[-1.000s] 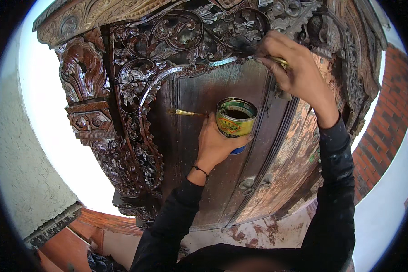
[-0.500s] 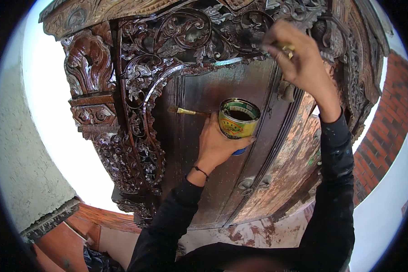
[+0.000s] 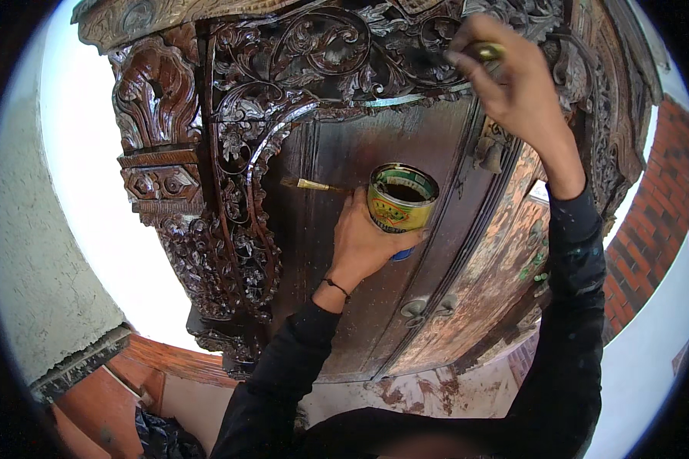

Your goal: Applying a dark varnish or wood stain to an ornate wooden cabinet or door frame using a paintbrush.

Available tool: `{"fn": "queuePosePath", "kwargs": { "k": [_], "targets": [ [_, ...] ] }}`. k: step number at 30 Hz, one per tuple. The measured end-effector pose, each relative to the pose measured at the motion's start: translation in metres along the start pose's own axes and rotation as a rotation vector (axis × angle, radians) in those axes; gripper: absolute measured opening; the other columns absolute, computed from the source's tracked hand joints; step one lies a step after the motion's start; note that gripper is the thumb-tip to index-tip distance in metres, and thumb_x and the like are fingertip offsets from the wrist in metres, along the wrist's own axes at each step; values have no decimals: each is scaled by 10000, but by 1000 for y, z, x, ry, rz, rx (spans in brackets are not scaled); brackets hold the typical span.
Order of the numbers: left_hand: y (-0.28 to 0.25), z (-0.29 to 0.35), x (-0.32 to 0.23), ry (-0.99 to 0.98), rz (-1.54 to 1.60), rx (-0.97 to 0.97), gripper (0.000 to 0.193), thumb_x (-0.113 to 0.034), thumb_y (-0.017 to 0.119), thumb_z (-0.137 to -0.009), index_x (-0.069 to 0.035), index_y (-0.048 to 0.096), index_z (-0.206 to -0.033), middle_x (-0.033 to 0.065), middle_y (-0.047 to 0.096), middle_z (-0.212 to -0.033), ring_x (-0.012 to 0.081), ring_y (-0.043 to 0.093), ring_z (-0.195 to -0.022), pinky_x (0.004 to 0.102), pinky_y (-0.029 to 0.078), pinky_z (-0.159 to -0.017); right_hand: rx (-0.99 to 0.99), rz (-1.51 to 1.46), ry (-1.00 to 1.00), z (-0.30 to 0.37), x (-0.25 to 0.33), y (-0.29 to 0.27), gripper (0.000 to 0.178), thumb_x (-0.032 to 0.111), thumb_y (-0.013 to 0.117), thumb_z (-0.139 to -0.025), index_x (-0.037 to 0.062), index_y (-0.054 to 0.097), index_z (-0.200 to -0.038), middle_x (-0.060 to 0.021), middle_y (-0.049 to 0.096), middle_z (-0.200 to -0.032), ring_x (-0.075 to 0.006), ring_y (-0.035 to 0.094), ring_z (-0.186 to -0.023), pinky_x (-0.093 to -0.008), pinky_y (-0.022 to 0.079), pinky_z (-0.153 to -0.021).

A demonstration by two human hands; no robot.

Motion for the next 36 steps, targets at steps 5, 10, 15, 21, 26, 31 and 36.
{"fn": "queuePosePath", "kwargs": {
  "k": [5,10,15,21,26,31,36],
  "targets": [
    [-6,4,1,-4,-19,-9,934,-458,1016,-621,28,586,-1292,265,660,-1295,442,652,-1240,501,550,-1052,69,229,220,-3,-11,-6,185,-4,757,-973,20,659,-1128,-136,704,-977,-287,694,-834,-381,560,-797],
    [-9,4,3,-22,0,-6,927,-454,1016,-623,21,589,-1294,259,663,-1285,435,648,-1248,505,550,-1050,-23,12,35,-3,-11,-9,191,-17,764,-972,-1,664,-1135,-124,693,-964,-268,702,-872,-368,557,-826],
    [-10,3,5,-20,-18,-6,933,-454,1016,-621,23,588,-1299,258,664,-1286,435,654,-1239,499,553,-1048,-17,25,-111,-17,5,-7,207,18,771,-985,-5,662,-1160,-126,690,-950,-238,696,-874,-375,558,-820],
    [-8,5,5,-6,-22,-27,897,-430,1024,-633,1,615,-1305,210,694,-1272,380,677,-1220,473,556,-1042,184,-48,101,-34,14,-12,251,0,770,-935,1,586,-1106,-221,644,-988,-402,665,-909,-491,530,-790],
    [-7,2,1,-19,-4,-4,870,-412,1029,-643,-12,642,-1312,167,715,-1268,336,691,-1204,450,555,-1041,287,121,49,-56,21,15,277,119,750,-985,29,553,-1158,-235,623,-952,-460,642,-883,-539,518,-767],
    [-1,1,0,17,37,-2,857,-384,1036,-631,-22,654,-1308,162,715,-1281,331,700,-1189,446,556,-1048,318,151,-48,-75,29,22,326,173,770,-991,10,549,-1167,-254,636,-925,-479,658,-885,-549,528,-776],
    [0,1,2,13,58,33,960,-447,1017,-633,8,581,-1357,236,669,-1309,415,675,-1234,487,558,-1049,488,226,55,-80,21,31,370,230,783,-995,-13,555,-1157,-272,641,-896,-481,663,-858,-544,535,-775]
  ]
}}
Point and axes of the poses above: each hand's wrist, its own z-axis away from the middle knuckle, its own y-axis out of the palm, x = y × z, the point moved 9 cm from there along -z, towards the middle knuckle
